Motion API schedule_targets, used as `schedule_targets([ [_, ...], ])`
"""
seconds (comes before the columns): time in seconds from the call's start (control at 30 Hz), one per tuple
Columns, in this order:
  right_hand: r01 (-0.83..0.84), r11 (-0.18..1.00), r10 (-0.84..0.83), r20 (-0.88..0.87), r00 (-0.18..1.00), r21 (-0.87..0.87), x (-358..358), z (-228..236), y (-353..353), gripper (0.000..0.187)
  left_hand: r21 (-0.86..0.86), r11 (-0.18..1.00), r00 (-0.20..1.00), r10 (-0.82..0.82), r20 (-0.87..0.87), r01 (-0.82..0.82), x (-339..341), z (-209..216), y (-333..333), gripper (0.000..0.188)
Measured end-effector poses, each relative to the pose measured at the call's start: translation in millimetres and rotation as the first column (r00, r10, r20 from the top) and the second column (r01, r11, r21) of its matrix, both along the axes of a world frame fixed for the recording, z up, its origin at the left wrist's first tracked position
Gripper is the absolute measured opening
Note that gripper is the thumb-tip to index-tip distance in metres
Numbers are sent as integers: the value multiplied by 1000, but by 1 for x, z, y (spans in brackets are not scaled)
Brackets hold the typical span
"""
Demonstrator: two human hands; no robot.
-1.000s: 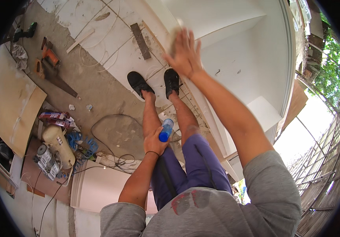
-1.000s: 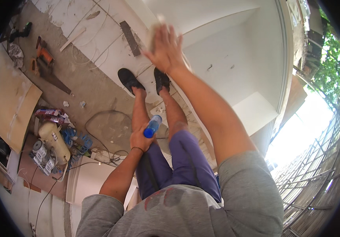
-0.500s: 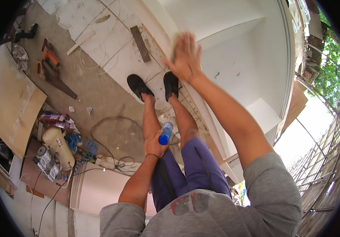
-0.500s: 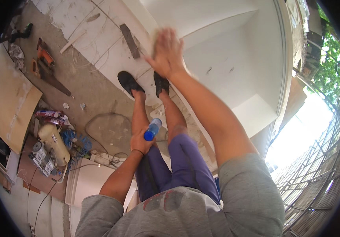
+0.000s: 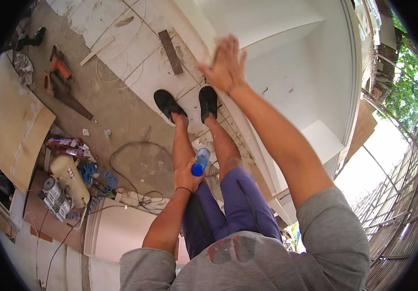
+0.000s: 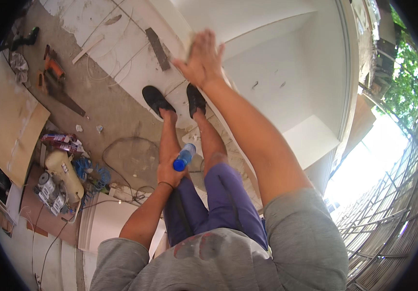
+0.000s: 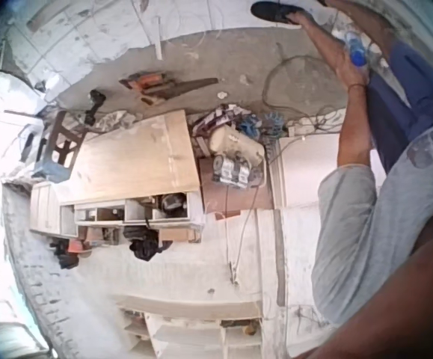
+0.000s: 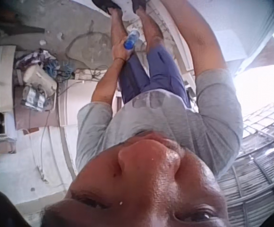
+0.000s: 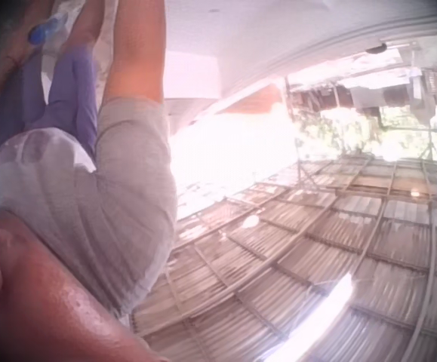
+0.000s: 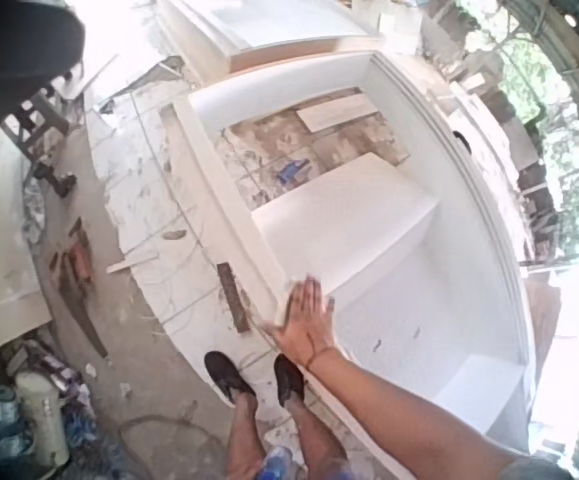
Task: The person wipes a white wooden frame by hand with a cloth, periodically applying liquid from a blue bottle to the cloth.
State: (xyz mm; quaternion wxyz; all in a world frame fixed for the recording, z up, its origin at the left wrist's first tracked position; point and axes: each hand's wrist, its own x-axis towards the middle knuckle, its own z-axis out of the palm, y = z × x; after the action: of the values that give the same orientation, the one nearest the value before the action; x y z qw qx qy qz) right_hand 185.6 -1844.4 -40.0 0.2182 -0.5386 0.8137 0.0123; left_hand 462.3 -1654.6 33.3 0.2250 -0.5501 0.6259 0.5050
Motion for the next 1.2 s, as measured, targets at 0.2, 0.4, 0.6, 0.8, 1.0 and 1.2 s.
schedule_targets([
  [0.2, -95, 974, 82, 71, 994, 204, 8, 18, 90, 108, -27, 999, 1000, 28, -8, -28, 16, -6, 8, 58],
  [0.4, -32, 995, 27, 63, 998, 90, -1, 7, 84, 110, 78, 995, 996, -61, 67, 55, 6, 0, -1, 59],
  [0.6, -64, 991, 58, 51, 997, 119, 8, 10, 60, 104, 16, 1000, 1000, -15, 19, 14, 10, -2, 8, 58],
  [0.8, 203, 963, -215, 54, 975, 179, 11, 13, 110, 115, 4, 1000, 1000, -1, 1, 1, 6, -3, 2, 57],
  [1.0, 64, 992, -70, 59, 996, 106, 6, 10, 69, 111, 46, 999, 1000, -3, 29, 2, 7, -2, 9, 56],
  [1.2, 91, 928, -102, 12, 995, 360, 5, 16, 147, 120, 76, 997, 996, -22, 92, 15, 1, -1, -1, 59],
])
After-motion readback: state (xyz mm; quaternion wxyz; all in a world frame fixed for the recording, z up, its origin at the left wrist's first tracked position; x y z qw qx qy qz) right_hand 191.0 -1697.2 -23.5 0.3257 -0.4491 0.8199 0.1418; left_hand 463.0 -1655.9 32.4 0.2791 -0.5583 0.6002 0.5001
